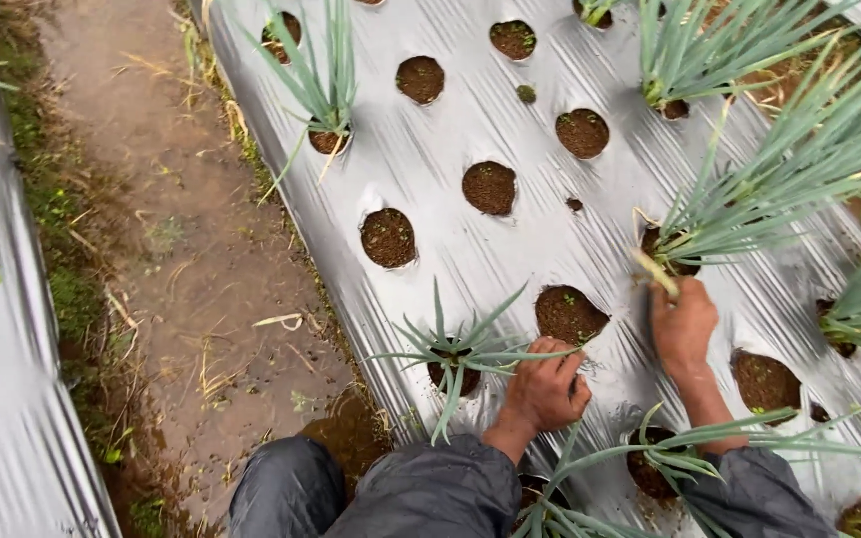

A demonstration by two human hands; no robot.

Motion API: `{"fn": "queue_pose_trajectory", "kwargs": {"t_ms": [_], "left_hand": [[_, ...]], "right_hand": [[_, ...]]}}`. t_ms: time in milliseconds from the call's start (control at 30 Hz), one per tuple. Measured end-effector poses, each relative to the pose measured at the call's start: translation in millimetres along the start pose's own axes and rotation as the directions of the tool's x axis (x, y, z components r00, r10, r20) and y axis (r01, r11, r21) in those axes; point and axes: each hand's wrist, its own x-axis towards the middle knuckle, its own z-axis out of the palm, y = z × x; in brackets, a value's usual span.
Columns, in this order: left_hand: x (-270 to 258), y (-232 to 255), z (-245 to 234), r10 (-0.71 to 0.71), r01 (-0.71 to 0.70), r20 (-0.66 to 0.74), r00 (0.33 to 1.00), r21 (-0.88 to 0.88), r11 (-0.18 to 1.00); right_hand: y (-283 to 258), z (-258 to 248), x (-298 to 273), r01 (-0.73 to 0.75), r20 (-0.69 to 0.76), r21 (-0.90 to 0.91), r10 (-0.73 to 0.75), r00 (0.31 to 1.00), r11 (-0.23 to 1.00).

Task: The person kneels between raised garden beds covered in white plastic and weeds around the base of onion plants by hand. They pull small weeds from the soil and the plastic surface, discarding them into the muddy walkway.

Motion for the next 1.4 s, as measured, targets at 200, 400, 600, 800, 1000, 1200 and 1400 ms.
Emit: {"fn": "queue_pose_trajectory", "kwargs": {"t_ms": [200, 400, 600, 800, 1000, 1200, 1400], "left_hand": [[15.9, 9.6, -21.2, -0.010, 0.010, -0.011, 1.000, 0.005, 1.000], [21.7, 14.6, -29.1, -0.034, 0.033, -0.036, 0.999, -0.027, 0.999], [15.2, 12.3, -20.3, -0.041, 0.041, -0.025, 0.999, 0.003, 0.999], [6.6, -2.2, -10.6, 0.011, -0.011, 0.078, 0.997, 0.002, 1.000], [-3.1, -5.2, -1.0, 0.013, -0.013, 0.104, 0.994, 0.004, 1.000], [-9.9, -9.7, 4.6, 0.008, -0.008, 0.099, 0.995, 0.000, 1.000], [7.0, -0.2, -7.5, 0.010, -0.011, 0.091, 0.996, 0.000, 1.000]], "right_hand": [[34.6, 31.0, 11.2, 0.024, 0.209, -0.256, 0.032, 0.977, 0.966], [51.0, 62.3, 13.2, 0.266, 0.323, -0.457, -0.120, 0.939, 0.849], [42.7, 50.2, 28.6, 0.277, 0.535, -0.448, 0.006, 0.845, 0.850], [6.4, 47.9, 16.3, 0.410, 0.465, -0.636, -0.099, 0.880, 0.654], [-55.6, -19.8, 11.4, 0.177, 0.143, -0.376, -0.131, 0.981, 0.910], [-40.2, -1.6, 2.9, 0.055, 0.142, -0.257, -0.018, 0.990, 0.965], [-79.9, -52.0, 4.2, 0.020, 0.081, 0.016, -0.021, 0.996, 1.000]]}}
